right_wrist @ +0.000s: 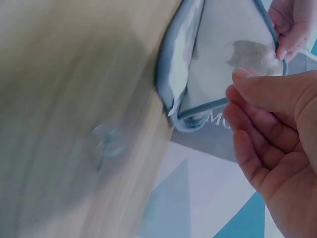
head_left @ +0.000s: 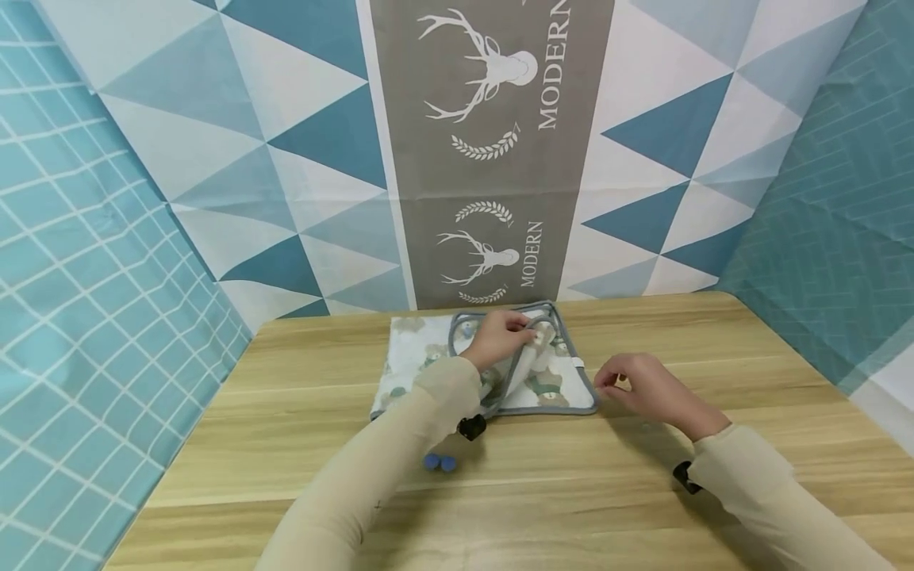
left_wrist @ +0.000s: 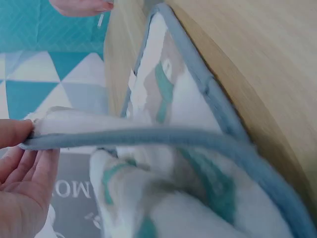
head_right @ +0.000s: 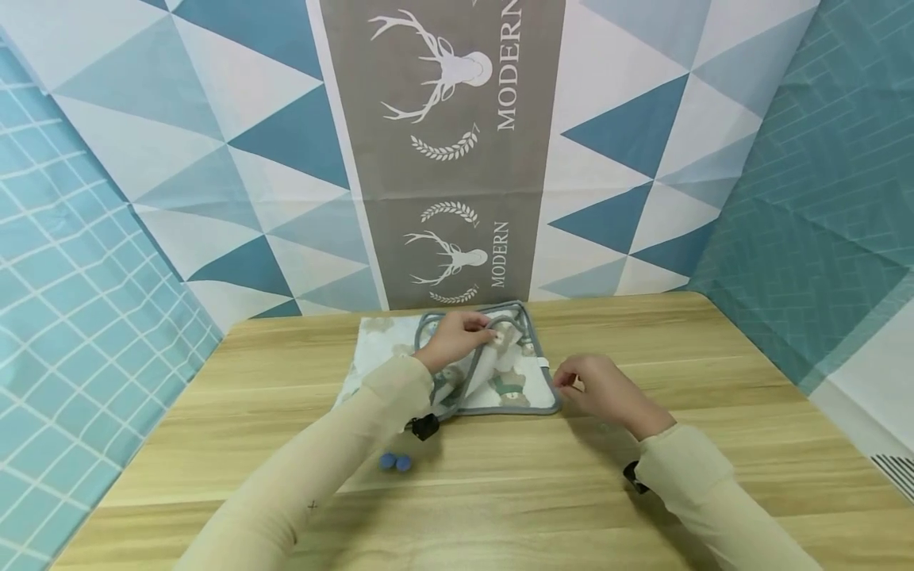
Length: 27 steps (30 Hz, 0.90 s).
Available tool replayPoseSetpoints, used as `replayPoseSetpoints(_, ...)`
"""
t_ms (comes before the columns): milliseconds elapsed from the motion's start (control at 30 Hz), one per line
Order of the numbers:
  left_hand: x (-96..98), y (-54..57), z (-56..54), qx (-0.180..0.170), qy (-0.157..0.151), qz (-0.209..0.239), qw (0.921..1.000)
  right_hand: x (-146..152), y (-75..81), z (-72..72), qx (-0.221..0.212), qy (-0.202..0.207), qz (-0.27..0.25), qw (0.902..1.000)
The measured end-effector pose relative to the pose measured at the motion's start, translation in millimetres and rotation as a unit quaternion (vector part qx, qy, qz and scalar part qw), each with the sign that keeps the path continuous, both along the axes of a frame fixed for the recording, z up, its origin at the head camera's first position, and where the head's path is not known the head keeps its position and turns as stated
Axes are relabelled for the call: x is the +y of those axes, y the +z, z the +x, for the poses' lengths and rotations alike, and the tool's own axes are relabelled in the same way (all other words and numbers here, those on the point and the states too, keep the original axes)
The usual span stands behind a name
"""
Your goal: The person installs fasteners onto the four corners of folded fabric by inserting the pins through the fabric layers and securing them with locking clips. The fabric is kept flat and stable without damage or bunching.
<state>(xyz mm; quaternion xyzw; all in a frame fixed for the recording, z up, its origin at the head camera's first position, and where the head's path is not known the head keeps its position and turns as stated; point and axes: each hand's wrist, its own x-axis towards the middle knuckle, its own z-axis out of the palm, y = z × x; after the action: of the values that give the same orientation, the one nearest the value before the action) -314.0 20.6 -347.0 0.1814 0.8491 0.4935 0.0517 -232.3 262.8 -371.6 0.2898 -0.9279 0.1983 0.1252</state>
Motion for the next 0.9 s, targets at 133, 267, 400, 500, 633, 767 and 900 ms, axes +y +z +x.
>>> replayPoseSetpoints(133,-13.1,-2.0,-3.5,0.0,0.017,0.013,0.9998,-12.6,1.9,-10.7,0.029,0.026,-0.019,0.999)
replayPoseSetpoints(267,-21.1,-0.5,-2.5,0.02,0.035,0.007,0.9991,-28.7,3.8,-22.7,0.052,0.049,-0.044,0.9964)
replayPoseSetpoints(400,-22.7,-1.0,-0.5,0.036,0.038,-0.007,0.9986,-43.5,5.8,-30.6,0.071,0.048,-0.087,0.9925)
replayPoseSetpoints(500,-21.8,-2.8,0.9,0.037,0.034,-0.012,0.9987,-52.2,6.0,-34.8,0.073,0.049,-0.11,0.9901)
replayPoseSetpoints(633,-21.4,-4.0,2.4,0.035,0.04,-0.012,0.9985,-60.4,5.3,-39.0,0.058,0.044,-0.122,0.9898)
replayPoseSetpoints(767,-22.2,-4.6,5.3,0.044,0.031,-0.023,0.9983,-64.7,4.3,-40.9,0.033,0.029,-0.134,0.99)
replayPoseSetpoints(900,-22.0,-3.2,9.9,0.066,0.018,-0.03,0.9972,-67.8,5.2,-42.8,0.02,0.02,-0.137,0.9901)
